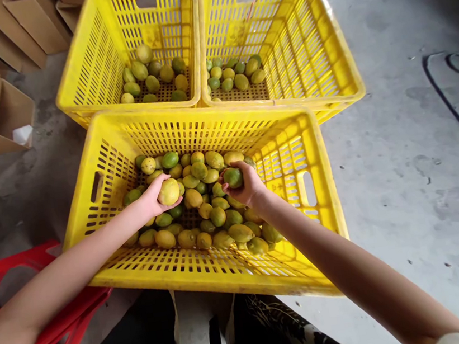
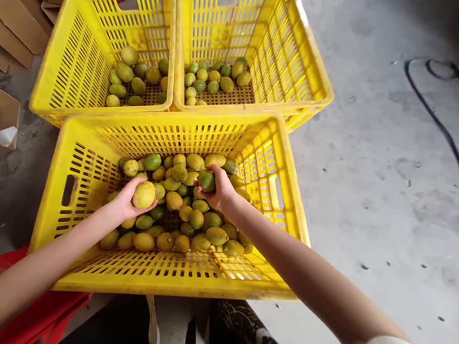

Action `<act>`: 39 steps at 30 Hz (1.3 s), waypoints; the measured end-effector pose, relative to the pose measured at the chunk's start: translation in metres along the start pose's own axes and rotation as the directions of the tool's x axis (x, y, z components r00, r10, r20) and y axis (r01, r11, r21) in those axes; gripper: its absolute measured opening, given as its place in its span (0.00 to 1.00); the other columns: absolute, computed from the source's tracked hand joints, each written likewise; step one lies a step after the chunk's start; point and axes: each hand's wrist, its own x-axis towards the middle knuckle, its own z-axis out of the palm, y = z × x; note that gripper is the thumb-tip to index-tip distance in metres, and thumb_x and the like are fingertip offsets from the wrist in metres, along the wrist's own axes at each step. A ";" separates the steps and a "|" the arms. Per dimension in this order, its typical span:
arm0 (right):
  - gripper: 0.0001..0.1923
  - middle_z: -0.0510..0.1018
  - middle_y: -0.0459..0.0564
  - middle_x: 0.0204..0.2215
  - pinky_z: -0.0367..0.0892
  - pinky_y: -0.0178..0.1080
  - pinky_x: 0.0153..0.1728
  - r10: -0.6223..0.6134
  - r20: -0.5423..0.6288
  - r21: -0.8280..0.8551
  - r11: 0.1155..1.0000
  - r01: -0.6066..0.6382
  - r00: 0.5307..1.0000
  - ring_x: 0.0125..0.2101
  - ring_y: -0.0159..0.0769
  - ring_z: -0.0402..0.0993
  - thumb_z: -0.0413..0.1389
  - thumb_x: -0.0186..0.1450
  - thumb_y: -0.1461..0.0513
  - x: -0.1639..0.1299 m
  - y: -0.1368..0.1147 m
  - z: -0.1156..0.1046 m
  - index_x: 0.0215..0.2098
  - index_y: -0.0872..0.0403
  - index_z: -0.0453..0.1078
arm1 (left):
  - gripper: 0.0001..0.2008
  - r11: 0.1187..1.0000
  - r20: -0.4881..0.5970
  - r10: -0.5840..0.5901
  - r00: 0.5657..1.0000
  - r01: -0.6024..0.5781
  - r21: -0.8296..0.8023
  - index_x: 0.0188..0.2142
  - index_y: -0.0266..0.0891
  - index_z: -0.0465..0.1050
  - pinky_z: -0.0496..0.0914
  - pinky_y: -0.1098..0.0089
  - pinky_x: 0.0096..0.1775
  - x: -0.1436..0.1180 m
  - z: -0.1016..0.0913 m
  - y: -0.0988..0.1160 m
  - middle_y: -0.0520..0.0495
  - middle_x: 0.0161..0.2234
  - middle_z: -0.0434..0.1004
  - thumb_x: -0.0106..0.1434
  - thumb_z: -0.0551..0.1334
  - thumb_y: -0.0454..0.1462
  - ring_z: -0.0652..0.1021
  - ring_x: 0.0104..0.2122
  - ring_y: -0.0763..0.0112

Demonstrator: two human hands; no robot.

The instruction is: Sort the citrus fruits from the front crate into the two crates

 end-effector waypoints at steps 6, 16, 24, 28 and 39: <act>0.09 0.71 0.45 0.24 0.68 0.28 0.18 -0.042 0.016 -0.130 0.991 0.044 0.999 0.24 0.33 0.72 0.63 0.69 0.60 0.000 0.002 -0.001 0.34 0.49 0.67 | 0.05 0.983 0.003 -0.006 1.000 0.005 0.183 0.43 0.39 0.74 0.86 0.62 0.30 0.001 0.000 -0.001 0.47 0.30 0.80 0.79 0.65 0.37 0.81 0.25 0.64; 0.04 0.77 0.49 0.24 0.69 0.32 0.22 -0.021 -0.040 -0.188 0.982 0.013 0.999 0.26 0.37 0.75 0.60 0.70 0.61 -0.007 0.001 0.001 0.36 0.50 0.71 | 0.13 0.988 0.026 -0.127 0.992 0.124 0.090 0.54 0.40 0.77 0.82 0.68 0.28 0.007 -0.003 -0.001 0.45 0.30 0.82 0.82 0.54 0.38 0.83 0.24 0.63; 0.07 0.75 0.45 0.24 0.64 0.31 0.18 -0.068 -0.031 -0.212 0.975 0.060 0.997 0.23 0.34 0.71 0.62 0.72 0.60 -0.003 0.005 0.002 0.35 0.49 0.71 | 0.07 0.966 0.078 -0.085 0.993 0.063 0.252 0.48 0.39 0.78 0.82 0.68 0.27 0.011 -0.003 -0.003 0.44 0.30 0.82 0.74 0.72 0.35 0.83 0.22 0.63; 0.07 0.76 0.43 0.26 0.67 0.31 0.17 -0.141 -0.059 -0.159 0.979 0.131 0.988 0.27 0.36 0.75 0.65 0.68 0.64 0.003 0.009 0.002 0.37 0.47 0.72 | 0.10 0.981 0.056 0.008 0.998 -0.018 0.194 0.49 0.42 0.77 0.85 0.65 0.34 0.012 -0.003 -0.006 0.47 0.32 0.83 0.72 0.73 0.32 0.84 0.26 0.66; 0.04 0.76 0.44 0.26 0.65 0.30 0.16 -0.047 -0.097 -0.109 0.993 0.036 0.994 0.23 0.33 0.72 0.57 0.73 0.64 0.000 0.006 0.003 0.40 0.48 0.71 | 0.15 0.995 0.098 -0.092 0.991 0.096 -0.039 0.54 0.33 0.78 0.79 0.67 0.23 0.010 -0.003 0.000 0.41 0.33 0.83 0.83 0.53 0.37 0.81 0.22 0.63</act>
